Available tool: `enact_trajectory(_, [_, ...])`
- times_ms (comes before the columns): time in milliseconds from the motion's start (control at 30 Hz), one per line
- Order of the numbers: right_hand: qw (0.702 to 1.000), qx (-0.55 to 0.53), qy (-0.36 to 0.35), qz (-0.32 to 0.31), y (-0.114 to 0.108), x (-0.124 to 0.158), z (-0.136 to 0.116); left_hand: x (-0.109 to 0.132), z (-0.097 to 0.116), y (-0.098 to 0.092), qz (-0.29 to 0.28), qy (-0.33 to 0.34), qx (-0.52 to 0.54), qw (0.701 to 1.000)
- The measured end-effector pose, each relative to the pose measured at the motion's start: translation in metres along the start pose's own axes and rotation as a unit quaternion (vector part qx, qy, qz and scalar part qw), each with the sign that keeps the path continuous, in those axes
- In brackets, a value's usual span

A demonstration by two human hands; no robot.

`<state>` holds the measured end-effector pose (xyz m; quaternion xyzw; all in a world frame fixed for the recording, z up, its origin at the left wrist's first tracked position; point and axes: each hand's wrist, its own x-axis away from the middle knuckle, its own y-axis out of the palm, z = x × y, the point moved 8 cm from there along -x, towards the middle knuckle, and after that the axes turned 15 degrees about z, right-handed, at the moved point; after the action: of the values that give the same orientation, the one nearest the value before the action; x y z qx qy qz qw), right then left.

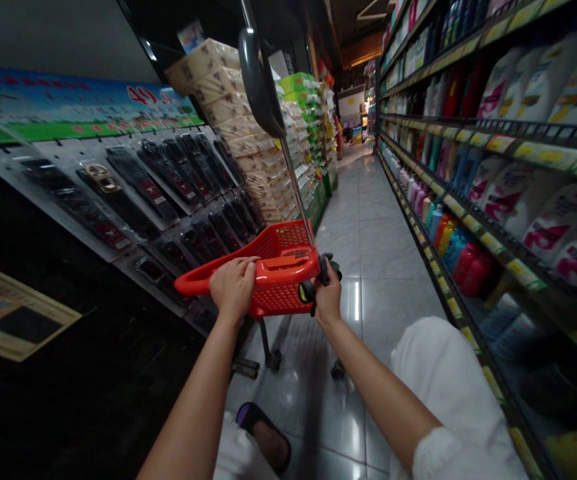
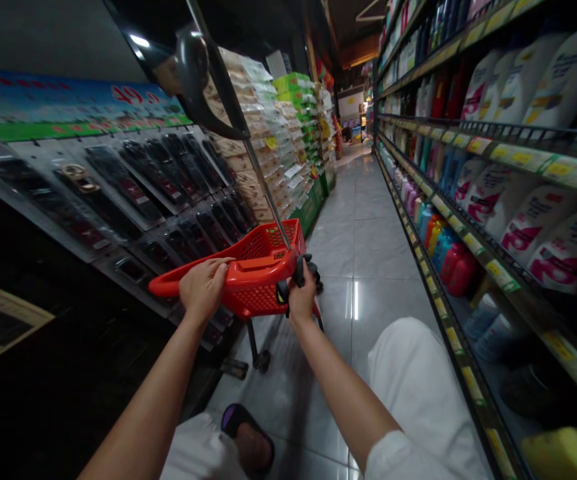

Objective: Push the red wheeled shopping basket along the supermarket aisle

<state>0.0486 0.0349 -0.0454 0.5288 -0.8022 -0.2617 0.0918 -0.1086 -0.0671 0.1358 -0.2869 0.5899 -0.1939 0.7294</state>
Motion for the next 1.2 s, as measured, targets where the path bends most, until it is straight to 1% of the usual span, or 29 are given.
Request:
enact_trajectory(67, [0.996,-0.062,0.058,-0.015,-0.004,0.001,-0.017,0.002,0.0,-0.003,0.006,-0.007,-0.013,1.0])
enact_trajectory(133, [0.991,-0.087,0.091,-0.04,-0.01,0.004,-0.03,0.005,-0.001,-0.006,0.01,-0.011,-0.023,1.0])
enact_trajectory(233, [0.987,-0.091,0.107,-0.077,-0.014,0.001,-0.04,0.007,-0.002,-0.011,0.016,-0.011,-0.028,0.999])
enact_trajectory(367, [0.984,-0.093,0.106,-0.104,-0.005,-0.018,-0.043,0.009,-0.002,-0.013,0.019,-0.005,-0.036,0.999])
enact_trajectory(433, [0.988,-0.071,0.087,-0.109,0.0,-0.023,-0.049,0.009,-0.003,-0.014,0.021,-0.002,-0.042,0.999])
enact_trajectory(467, [0.991,-0.053,0.063,-0.107,0.001,-0.023,-0.055,0.009,-0.003,-0.014,0.024,-0.002,-0.044,0.999])
enact_trajectory(533, [0.995,-0.01,-0.014,-0.102,-0.002,-0.016,-0.074,0.01,-0.005,-0.014,0.028,-0.004,-0.048,0.998])
enact_trajectory(600, [0.99,0.024,-0.093,-0.105,-0.005,-0.006,-0.093,0.01,-0.007,-0.015,0.03,-0.007,-0.049,0.998])
enact_trajectory(633, [0.986,0.032,-0.117,-0.111,-0.005,-0.004,-0.098,0.01,-0.009,-0.015,0.028,-0.007,-0.046,0.999])
enact_trajectory(667, [0.985,0.034,-0.124,-0.119,-0.003,-0.004,-0.1,0.01,-0.01,-0.016,0.026,-0.007,-0.04,0.999])
enact_trajectory(700, [0.985,0.032,-0.112,-0.125,0.0,-0.007,-0.097,0.01,-0.011,-0.016,0.022,-0.006,-0.033,0.999])
enact_trajectory(800, [0.992,0.026,-0.026,-0.123,0.012,-0.03,-0.073,0.009,-0.012,-0.016,0.015,-0.005,-0.021,1.0])
enact_trajectory(833, [0.992,0.03,-0.007,-0.119,0.016,-0.037,-0.065,0.009,-0.012,-0.015,0.014,-0.005,-0.022,1.0])
enact_trajectory(867, [0.993,0.036,-0.003,-0.115,0.019,-0.042,-0.061,0.008,-0.012,-0.015,0.014,-0.005,-0.025,1.0])
enact_trajectory(900, [0.993,0.042,-0.015,-0.111,0.021,-0.044,-0.061,0.008,-0.012,-0.014,0.015,-0.006,-0.031,0.999])
enact_trajectory(967, [0.991,0.052,-0.064,-0.103,0.018,-0.037,-0.069,0.007,-0.012,-0.013,0.019,-0.01,-0.044,0.999])
enact_trajectory(1067, [0.985,0.065,-0.131,-0.087,0.002,-0.009,-0.089,0.006,-0.012,-0.011,0.03,-0.015,-0.054,0.998])
enact_trajectory(1133, [0.98,0.079,-0.163,-0.08,-0.007,0.011,-0.1,0.006,-0.009,-0.009,0.037,-0.017,-0.051,0.998])
enact_trajectory(1200, [0.975,0.092,-0.185,-0.081,-0.011,0.023,-0.108,0.007,-0.006,-0.007,0.043,-0.021,-0.047,0.998])
